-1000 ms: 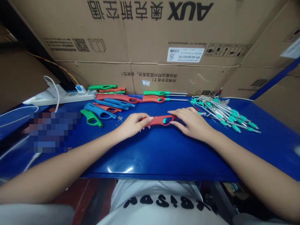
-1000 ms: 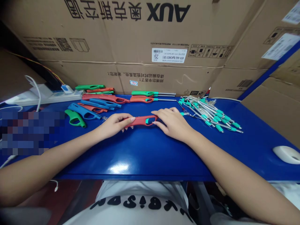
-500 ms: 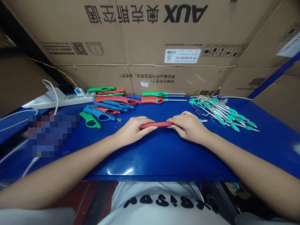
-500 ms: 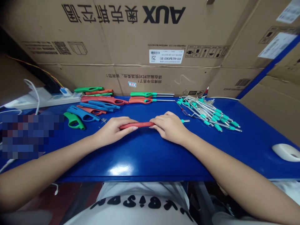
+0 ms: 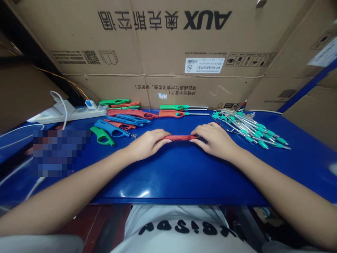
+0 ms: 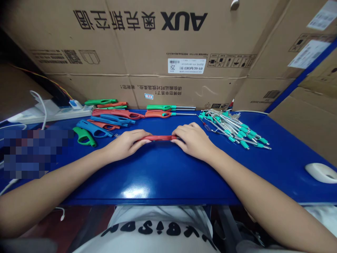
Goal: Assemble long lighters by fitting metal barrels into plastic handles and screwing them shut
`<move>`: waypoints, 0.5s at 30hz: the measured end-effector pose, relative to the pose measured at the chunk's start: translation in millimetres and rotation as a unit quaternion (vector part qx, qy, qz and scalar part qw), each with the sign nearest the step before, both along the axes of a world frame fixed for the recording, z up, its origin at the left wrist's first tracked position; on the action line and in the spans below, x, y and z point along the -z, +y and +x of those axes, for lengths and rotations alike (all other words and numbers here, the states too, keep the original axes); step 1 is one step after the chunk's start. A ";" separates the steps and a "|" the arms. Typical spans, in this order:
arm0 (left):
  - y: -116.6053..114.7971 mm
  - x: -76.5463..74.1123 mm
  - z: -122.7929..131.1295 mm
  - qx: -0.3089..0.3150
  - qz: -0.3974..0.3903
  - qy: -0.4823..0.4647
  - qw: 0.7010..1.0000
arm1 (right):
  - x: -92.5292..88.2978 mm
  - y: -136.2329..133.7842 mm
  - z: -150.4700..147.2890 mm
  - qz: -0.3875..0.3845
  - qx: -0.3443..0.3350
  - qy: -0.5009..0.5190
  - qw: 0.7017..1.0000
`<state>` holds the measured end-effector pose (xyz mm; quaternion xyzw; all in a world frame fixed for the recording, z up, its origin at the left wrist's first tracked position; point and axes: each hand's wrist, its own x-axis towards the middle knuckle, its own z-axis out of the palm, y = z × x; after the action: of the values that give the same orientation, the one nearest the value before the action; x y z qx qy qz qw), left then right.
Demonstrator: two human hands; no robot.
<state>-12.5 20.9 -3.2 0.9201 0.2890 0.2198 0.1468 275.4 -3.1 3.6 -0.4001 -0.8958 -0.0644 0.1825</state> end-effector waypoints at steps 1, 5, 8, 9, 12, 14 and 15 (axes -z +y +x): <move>0.3 0.5 0.2 0.000 -0.004 -0.001 1.000 | -0.6 0.1 0.5 0.000 0.000 -0.007 1.000; -1.5 4.8 3.3 0.009 -0.015 -0.015 1.000 | 0.2 -1.8 -0.8 0.014 0.010 -0.034 0.999; -7.0 6.4 6.7 -0.003 0.005 -0.019 1.000 | 1.4 -5.6 -6.2 0.023 0.021 -0.038 0.999; -9.5 6.1 8.0 -0.011 0.015 -0.013 1.000 | 1.4 -6.9 -8.5 0.022 0.018 -0.041 0.999; -16.0 3.4 11.2 -0.024 0.034 0.006 0.999 | 0.3 -8.8 -13.6 0.005 0.000 -0.045 0.999; -17.5 1.0 11.7 -0.018 0.032 0.010 0.999 | -0.8 -7.4 -12.3 -0.016 -0.012 -0.028 0.999; -17.1 0.0 11.2 -0.017 0.030 0.012 0.999 | -1.4 -6.0 -9.8 -0.023 -0.013 -0.017 0.999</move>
<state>-1.2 3.8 -3.2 0.9216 0.2997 0.2200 0.1114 265.6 -9.1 5.0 -0.3911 -0.9053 -0.0480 0.1589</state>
